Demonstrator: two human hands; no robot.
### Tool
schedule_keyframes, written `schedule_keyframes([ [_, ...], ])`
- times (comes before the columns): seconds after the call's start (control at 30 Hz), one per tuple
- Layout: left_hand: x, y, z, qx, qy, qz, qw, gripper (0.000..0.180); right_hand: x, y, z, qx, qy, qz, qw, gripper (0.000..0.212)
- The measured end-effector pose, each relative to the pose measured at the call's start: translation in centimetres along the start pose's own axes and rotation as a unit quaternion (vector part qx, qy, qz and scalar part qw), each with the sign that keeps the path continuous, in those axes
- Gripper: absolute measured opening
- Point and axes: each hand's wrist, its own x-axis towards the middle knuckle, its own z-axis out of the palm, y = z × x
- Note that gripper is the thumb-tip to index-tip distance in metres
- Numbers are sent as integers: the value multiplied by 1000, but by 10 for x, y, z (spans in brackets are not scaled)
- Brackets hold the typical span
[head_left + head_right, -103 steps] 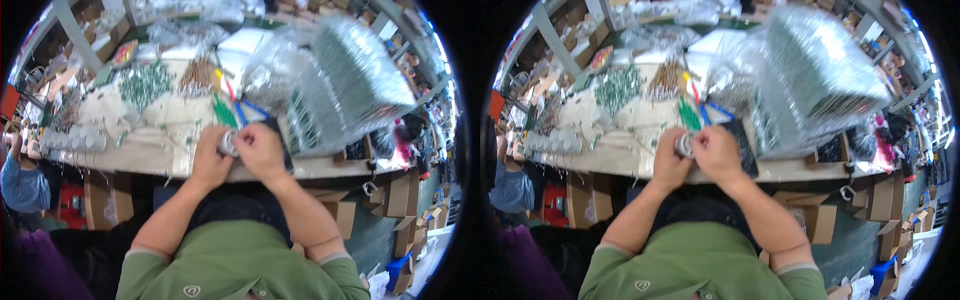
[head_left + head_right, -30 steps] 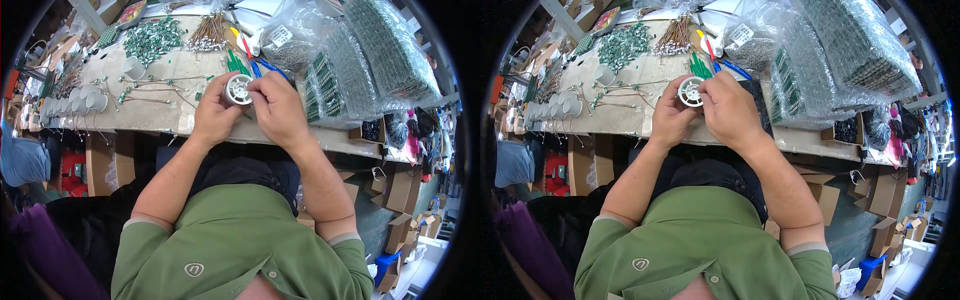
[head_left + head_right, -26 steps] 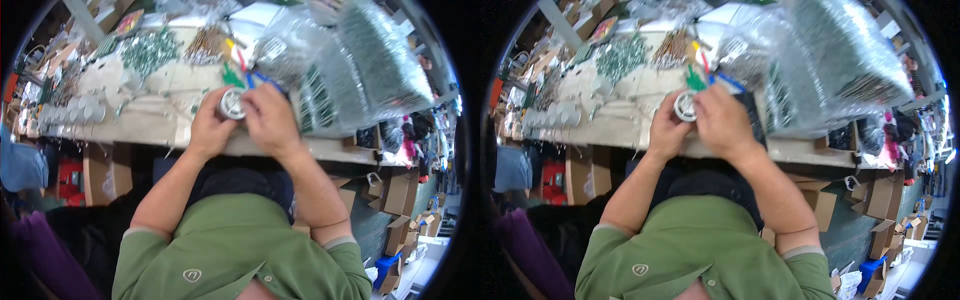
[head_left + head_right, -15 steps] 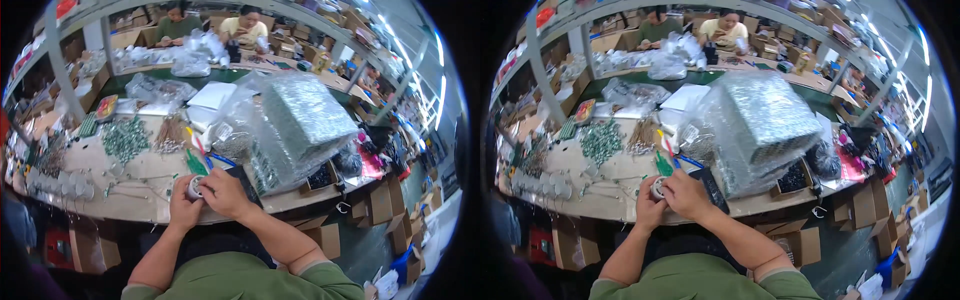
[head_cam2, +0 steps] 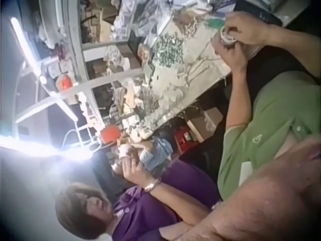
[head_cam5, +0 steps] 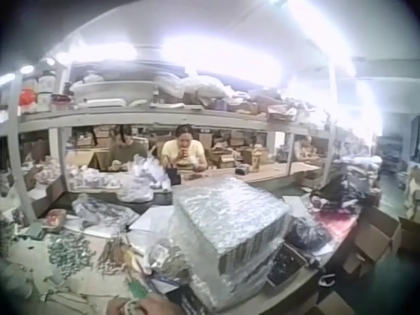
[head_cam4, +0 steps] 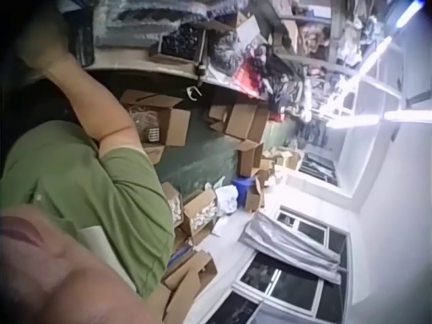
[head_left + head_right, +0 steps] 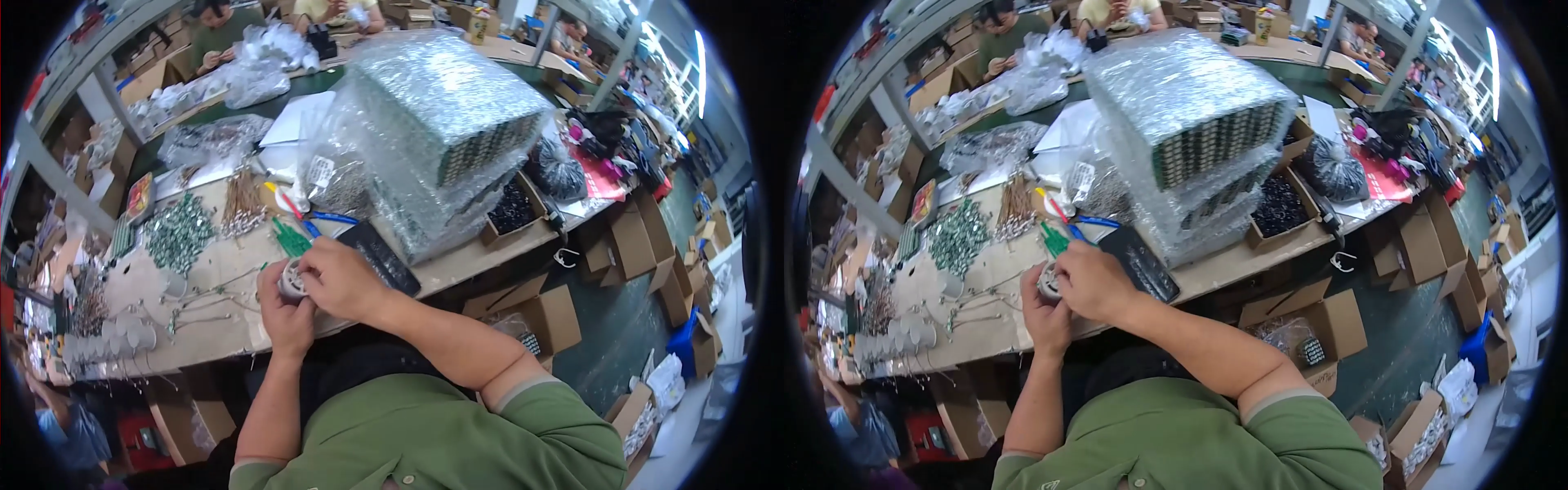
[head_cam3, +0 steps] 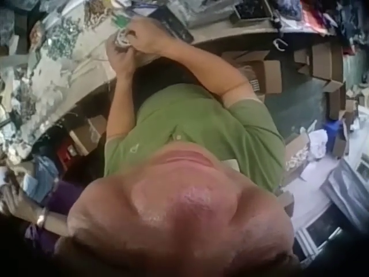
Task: Assembling small plastic and electronic components at a factory workbench.
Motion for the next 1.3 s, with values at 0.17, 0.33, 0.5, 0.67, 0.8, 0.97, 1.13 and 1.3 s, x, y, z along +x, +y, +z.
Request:
schedule_keyframes([
  [0.17, -5, -3, -8, 75, 3, 26, 997, 57, -1, 4, 14, 23, 4, 32, 999, 7],
  [0.33, 6, 5, -3, 22, -7, -10, 1000, 58, 6, -7, -2, 85, 2, 141, 986, 9],
  [0.5, 12, -3, 0, -21, -2, -24, 999, 60, 12, 1, 2, 113, -3, 159, 981, 9],
  [0.67, 9, -5, 1, -57, -7, -69, 996, 58, 9, -2, -3, 116, -2, 154, 981, 9],
  [0.8, 5, 6, -2, 72, -6, 16, 997, 55, 5, 6, -3, 77, -19, 131, 988, 11],
  [0.97, 1, 2, -6, 64, -16, 35, 997, 54, 9, 7, -2, 83, -21, 142, 986, 11],
  [1.13, 4, 10, 0, 108, 0, 80, 991, 54, 3, 2, 3, 84, -43, 154, 984, 11],
  [1.3, 8, 11, -3, 111, -8, 96, 989, 55, 10, 2, -3, 36, -56, 128, 990, 11],
])
